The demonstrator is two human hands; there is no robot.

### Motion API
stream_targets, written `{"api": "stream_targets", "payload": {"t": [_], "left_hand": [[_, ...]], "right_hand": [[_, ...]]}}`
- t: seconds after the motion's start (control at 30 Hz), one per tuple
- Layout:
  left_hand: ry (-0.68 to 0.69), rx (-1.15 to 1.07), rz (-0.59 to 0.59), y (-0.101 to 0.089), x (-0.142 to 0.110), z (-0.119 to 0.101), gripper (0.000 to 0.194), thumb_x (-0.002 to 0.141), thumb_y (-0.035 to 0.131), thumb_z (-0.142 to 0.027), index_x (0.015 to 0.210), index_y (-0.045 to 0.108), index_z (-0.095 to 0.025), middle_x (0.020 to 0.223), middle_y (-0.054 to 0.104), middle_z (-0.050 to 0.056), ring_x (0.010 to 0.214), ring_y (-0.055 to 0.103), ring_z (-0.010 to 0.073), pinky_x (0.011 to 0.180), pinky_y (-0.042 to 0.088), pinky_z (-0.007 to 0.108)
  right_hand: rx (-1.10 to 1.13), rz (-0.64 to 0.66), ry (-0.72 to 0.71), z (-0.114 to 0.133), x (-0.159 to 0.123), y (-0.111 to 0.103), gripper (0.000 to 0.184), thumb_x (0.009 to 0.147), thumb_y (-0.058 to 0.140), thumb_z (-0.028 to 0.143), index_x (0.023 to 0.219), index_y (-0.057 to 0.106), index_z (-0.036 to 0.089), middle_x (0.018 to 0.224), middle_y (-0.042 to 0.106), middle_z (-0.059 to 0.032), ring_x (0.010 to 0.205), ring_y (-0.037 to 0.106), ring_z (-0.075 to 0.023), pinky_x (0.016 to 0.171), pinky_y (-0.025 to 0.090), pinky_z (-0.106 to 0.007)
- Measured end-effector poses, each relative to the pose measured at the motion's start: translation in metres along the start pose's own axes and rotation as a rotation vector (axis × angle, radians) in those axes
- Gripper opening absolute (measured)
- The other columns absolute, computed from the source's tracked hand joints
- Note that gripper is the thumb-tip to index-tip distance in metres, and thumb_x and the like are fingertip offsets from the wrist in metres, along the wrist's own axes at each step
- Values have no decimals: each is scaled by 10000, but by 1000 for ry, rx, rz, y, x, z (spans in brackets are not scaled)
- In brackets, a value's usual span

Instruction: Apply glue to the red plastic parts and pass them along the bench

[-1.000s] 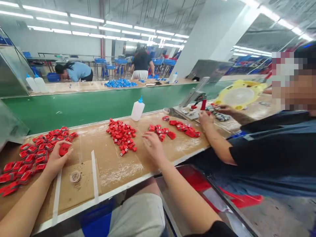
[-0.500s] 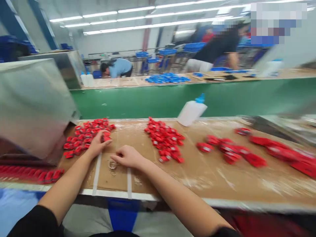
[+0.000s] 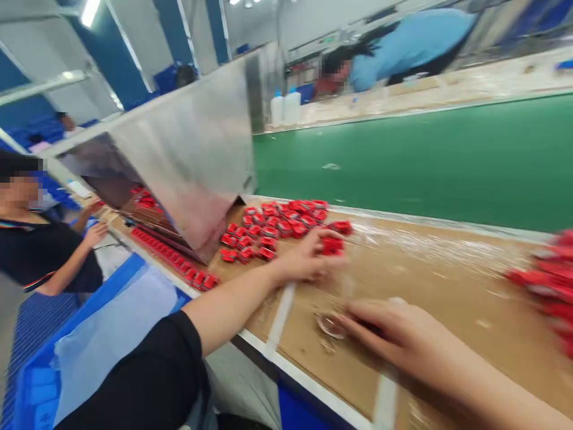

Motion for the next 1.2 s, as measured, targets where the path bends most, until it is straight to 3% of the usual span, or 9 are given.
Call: {"api": "stream_targets", "payload": {"t": [0.07,0.23,0.43,0.57,0.63,0.77,0.9,0.97,1.2], "left_hand": [[-93,-38,30,10,-3,0,520,816,710,-623,1116,489,-260,871,603,-19,505,456,56,460,346,187],[21,124,27,9,6,-9,491,830,770,-513,1090,439,-259,910,631,-22,682,632,106,549,505,188],[-16,83,48,10,10,-6,330,962,567,-549,1089,450,-268,996,657,5,622,565,89,440,399,152],[13,141,84,11,9,-7,317,959,615,-483,1112,444,-265,1140,636,34,879,676,145,683,580,258],[65,198,91,9,10,-8,365,911,703,-439,1089,441,-258,1176,637,38,993,684,169,841,590,324],[158,407,59,4,12,-12,535,793,836,-368,1219,537,-247,1245,658,70,1120,656,211,967,551,355],[38,417,77,4,11,-7,791,730,884,-353,1440,547,-260,1362,639,105,1188,659,270,1039,546,434],[-6,393,90,5,10,-5,825,708,900,-350,1450,553,-257,1387,634,113,1160,680,278,1050,549,471],[-20,363,102,8,11,-3,796,674,925,-337,1389,589,-241,1386,643,129,1095,713,274,1021,577,499]], "right_hand": [[28,140,-17,22,2,-6,507,1054,367,479,652,544,226,577,564,-48,527,505,-142,568,353,-305],[16,174,35,21,10,-19,416,1003,474,360,626,462,184,578,446,26,559,368,-102,605,250,-278],[150,49,26,17,5,-23,418,976,497,318,600,371,188,566,323,58,544,307,-82,586,228,-257],[166,66,0,16,4,-21,413,957,526,310,597,363,187,559,311,64,543,300,-77,588,229,-262],[217,52,-12,13,3,-22,428,955,535,323,591,357,186,554,299,68,536,291,-72,578,227,-260],[426,-172,34,3,-1,-38,486,956,537,367,559,315,197,549,246,73,514,264,-65,540,219,-252],[524,-575,227,-19,-10,-58,496,972,524,424,559,367,199,542,327,62,528,310,-74,555,266,-251],[505,-691,293,-28,-12,-61,480,979,521,426,578,393,195,561,348,59,550,332,-81,576,288,-253],[359,-639,322,-42,-3,-49,468,999,502,425,609,401,187,600,326,59,591,349,-88,602,273,-255]]}}
Point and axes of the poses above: each hand's wrist, its own x-axis towards the middle knuckle, its own y-axis out of the palm, z = x × y, the point moved 6 cm from there along x, towards the middle knuckle
